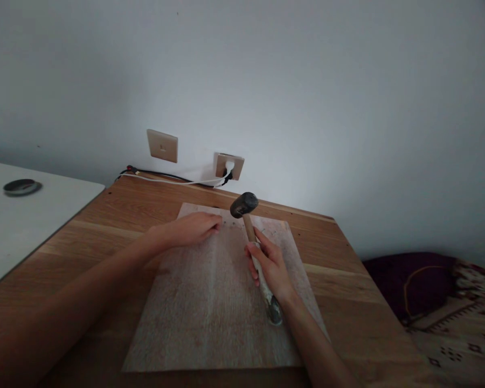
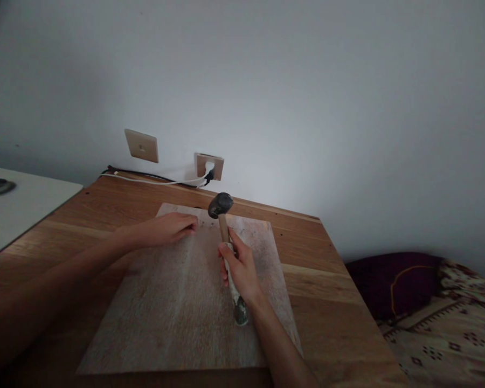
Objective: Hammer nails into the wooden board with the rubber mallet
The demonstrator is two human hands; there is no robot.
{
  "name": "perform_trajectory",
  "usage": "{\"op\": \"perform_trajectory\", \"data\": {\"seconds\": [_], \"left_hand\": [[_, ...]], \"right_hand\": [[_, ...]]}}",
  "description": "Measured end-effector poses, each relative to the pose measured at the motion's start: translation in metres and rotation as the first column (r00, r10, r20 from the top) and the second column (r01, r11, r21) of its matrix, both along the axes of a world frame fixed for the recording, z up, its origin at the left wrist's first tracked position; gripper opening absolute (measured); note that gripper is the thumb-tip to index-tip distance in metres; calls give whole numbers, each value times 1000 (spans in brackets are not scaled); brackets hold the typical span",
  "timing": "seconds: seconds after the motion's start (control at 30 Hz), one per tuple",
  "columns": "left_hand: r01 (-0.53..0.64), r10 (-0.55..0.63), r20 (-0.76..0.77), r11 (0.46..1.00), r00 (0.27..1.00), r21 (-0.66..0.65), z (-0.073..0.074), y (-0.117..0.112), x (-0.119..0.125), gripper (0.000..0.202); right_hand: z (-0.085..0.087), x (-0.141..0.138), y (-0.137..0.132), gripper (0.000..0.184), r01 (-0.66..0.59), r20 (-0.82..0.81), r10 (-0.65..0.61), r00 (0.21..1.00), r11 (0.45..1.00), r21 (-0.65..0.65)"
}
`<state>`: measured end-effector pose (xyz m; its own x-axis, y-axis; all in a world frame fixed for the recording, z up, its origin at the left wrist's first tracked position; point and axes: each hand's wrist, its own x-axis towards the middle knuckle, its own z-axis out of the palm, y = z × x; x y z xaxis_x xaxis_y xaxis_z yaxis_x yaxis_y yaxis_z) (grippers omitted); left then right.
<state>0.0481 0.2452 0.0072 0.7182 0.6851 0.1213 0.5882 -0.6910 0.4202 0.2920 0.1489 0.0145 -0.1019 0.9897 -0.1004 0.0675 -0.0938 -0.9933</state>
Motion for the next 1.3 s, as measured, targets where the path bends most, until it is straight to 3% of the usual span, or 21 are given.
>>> {"op": "perform_trajectory", "data": {"seconds": [0.1, 0.2, 0.4, 0.5, 0.67, 0.8, 0.93, 1.13, 1.3], "left_hand": [[-89, 90, -32, 995, 995, 35, 3, 15, -22, 12], [-68, 73, -72, 995, 995, 66, 4, 23, -36, 13], [-48, 64, -121, 990, 991, 134, 3, 19, -31, 18], [-74, 76, -18, 993, 997, 93, -3, 19, -26, 17], [-105, 131, 207, 985, 969, -134, -16, 24, -27, 14], [-89, 125, 264, 986, 956, -143, -19, 26, -31, 24], [-31, 56, 208, 992, 977, -122, -12, 25, -33, 26], [-45, 38, -65, 992, 997, -119, 15, 9, -34, 18], [90, -115, -134, 979, 984, -183, 27, -12, -20, 20]], "right_hand": [[-1, -1, 0, 70, -15, -3, 15, 1000, 1000, 10], [-2, -1, -1, 71, -28, -14, 28, 1000, 1000, 9], [-4, -2, -1, 71, -33, 3, 33, 999, 999, 9], [-5, -3, -1, 71, -40, -1, 40, 999, 999, 11], [-7, -9, -3, 72, -60, 16, 60, 998, 998, -10], [-7, -14, -5, 73, -88, 36, 89, 995, 996, -18], [-6, -15, -6, 73, -101, 51, 101, 994, 995, -4], [-8, -12, -7, 70, -83, 23, 83, 996, 997, 5], [-7, -10, -8, 73, -68, 21, 67, 998, 998, 9]]}}
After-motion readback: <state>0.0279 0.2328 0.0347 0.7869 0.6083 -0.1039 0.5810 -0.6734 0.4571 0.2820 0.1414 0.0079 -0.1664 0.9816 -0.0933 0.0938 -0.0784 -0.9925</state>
